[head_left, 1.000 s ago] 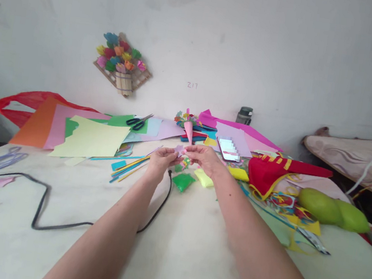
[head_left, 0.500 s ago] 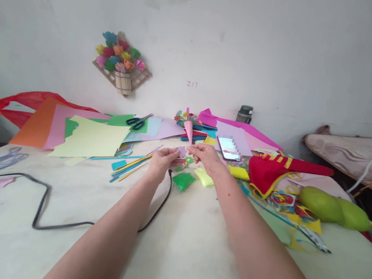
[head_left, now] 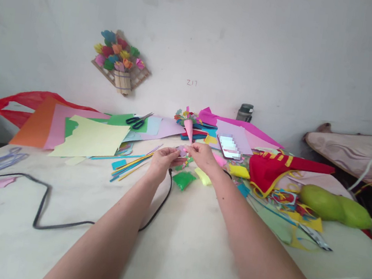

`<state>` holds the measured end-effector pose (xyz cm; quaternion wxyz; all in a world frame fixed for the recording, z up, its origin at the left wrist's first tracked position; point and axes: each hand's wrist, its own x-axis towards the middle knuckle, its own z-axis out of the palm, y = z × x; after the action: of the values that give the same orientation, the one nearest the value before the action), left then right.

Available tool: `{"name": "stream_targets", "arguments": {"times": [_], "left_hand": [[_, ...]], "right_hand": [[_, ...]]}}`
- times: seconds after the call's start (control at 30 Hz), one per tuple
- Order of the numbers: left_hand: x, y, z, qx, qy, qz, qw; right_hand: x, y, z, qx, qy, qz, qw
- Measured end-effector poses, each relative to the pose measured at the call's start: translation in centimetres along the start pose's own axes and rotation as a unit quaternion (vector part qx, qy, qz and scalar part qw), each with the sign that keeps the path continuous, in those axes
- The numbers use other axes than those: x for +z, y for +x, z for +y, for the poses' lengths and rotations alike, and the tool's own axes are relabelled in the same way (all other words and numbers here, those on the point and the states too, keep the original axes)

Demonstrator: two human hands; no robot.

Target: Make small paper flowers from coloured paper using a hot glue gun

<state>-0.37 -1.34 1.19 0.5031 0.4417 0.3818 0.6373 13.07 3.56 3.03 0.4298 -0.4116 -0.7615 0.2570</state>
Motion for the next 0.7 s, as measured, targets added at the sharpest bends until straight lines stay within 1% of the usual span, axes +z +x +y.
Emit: {"name": "stream_targets", "arguments": {"times": [0.17, 0.47, 0.7], "left_hand": [[0.0, 0.1, -0.1, 0.0, 0.0, -0.002, 1.0], [0.2, 0.0, 0.0, -0.003, 0.006, -0.006, 1.0], [0.3, -0.1, 0.2, -0.005, 0.006, -0.002, 1.0]], "right_hand": [[0.2, 0.0, 0.2, -0.011, -0.059, 0.014, 0.998], [0.1, -0.3, -0.6, -0.02, -0.149, 0.026, 0.988], [0.0, -0.6, -1.0, -0.017, -0.17, 0.023, 0.985]]}}
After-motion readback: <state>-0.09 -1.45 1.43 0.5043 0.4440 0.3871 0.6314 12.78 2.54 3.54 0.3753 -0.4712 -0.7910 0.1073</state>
